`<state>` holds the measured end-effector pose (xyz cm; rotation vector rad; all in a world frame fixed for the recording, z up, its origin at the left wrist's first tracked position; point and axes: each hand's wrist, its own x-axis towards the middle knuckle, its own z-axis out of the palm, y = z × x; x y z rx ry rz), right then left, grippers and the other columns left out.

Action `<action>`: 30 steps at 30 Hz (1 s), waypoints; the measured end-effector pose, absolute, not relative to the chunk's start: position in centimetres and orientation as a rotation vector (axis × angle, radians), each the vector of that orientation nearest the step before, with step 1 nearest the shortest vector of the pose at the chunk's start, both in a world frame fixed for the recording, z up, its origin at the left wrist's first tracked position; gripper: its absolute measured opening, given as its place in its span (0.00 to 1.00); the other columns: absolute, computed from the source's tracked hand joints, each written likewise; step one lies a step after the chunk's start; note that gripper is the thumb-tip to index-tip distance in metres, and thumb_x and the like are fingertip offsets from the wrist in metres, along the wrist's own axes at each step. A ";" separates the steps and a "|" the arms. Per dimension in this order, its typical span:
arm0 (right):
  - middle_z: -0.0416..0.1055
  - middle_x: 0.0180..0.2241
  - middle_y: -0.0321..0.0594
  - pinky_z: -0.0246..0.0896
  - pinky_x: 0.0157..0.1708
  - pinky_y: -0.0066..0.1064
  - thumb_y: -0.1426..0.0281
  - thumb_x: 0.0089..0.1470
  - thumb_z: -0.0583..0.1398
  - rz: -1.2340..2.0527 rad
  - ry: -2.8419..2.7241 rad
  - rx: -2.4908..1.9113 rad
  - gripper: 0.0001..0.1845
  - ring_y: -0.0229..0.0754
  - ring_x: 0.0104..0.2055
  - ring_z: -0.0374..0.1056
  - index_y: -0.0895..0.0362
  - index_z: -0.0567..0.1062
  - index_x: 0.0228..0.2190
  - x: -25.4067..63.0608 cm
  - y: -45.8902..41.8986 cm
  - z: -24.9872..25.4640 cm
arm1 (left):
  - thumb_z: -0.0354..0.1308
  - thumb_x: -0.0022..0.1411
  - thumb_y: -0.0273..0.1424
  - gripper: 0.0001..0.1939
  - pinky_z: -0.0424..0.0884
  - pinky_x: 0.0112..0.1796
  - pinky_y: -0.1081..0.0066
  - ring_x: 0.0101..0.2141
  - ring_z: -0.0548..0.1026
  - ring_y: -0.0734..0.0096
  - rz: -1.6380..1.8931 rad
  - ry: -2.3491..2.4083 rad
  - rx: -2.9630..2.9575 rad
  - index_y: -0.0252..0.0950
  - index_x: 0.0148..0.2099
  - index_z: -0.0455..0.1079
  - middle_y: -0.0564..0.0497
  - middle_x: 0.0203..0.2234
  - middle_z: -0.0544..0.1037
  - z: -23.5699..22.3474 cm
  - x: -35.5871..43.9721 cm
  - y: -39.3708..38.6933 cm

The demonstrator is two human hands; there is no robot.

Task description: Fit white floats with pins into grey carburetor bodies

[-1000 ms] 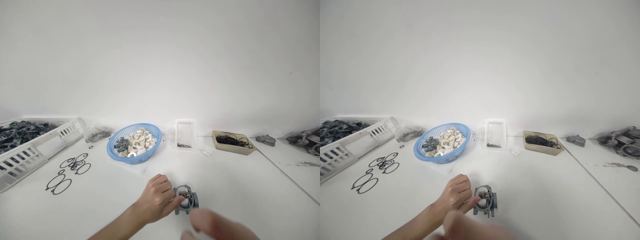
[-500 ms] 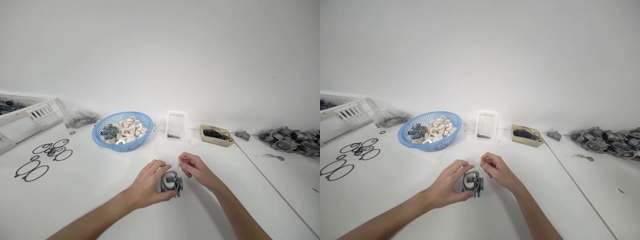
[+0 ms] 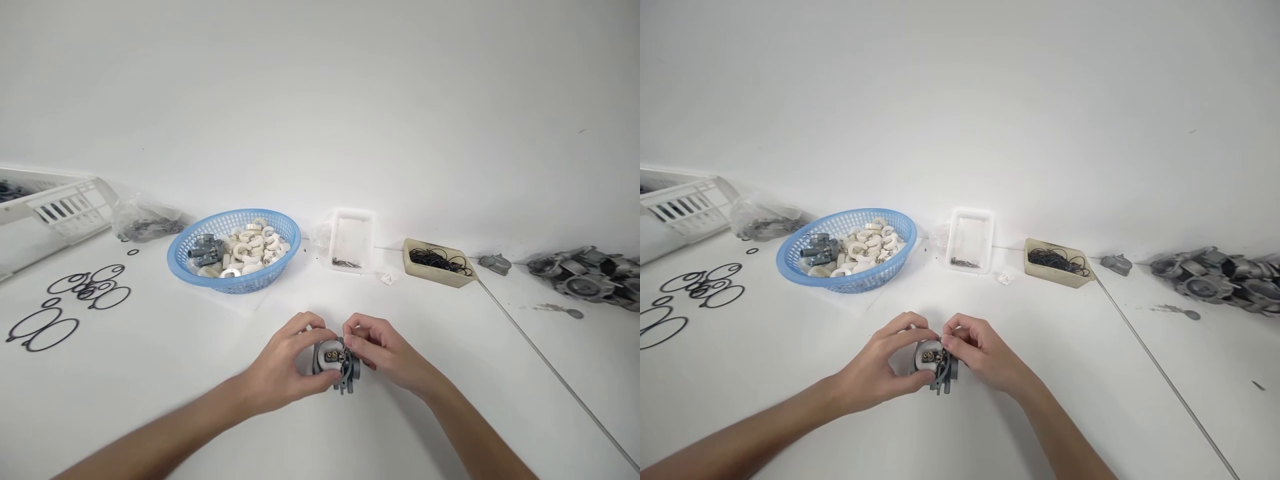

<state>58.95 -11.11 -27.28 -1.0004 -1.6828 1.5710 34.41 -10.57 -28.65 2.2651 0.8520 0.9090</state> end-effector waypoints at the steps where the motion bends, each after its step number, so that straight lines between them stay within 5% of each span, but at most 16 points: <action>1: 0.53 0.24 0.28 0.40 0.26 0.33 0.52 0.70 0.61 1.562 -1.675 -1.008 0.19 0.36 0.26 0.45 0.54 0.70 0.35 59.0 -11.1 -27.3 | 0.71 0.62 0.32 0.19 0.75 0.48 0.63 0.46 0.76 0.60 0.902 0.854 2.254 0.41 0.55 0.77 0.47 0.47 0.74 -28.6 34.4 -10.6; 30: 0.50 0.24 0.27 0.46 0.28 0.30 0.52 0.68 0.63 1.722 -1.519 -1.001 0.18 0.37 0.27 0.46 0.53 0.70 0.37 59.4 -10.5 -27.4 | 0.71 0.64 0.35 0.17 0.74 0.47 0.63 0.46 0.76 0.59 0.835 0.916 2.167 0.42 0.52 0.74 0.48 0.48 0.75 -28.4 34.8 -11.2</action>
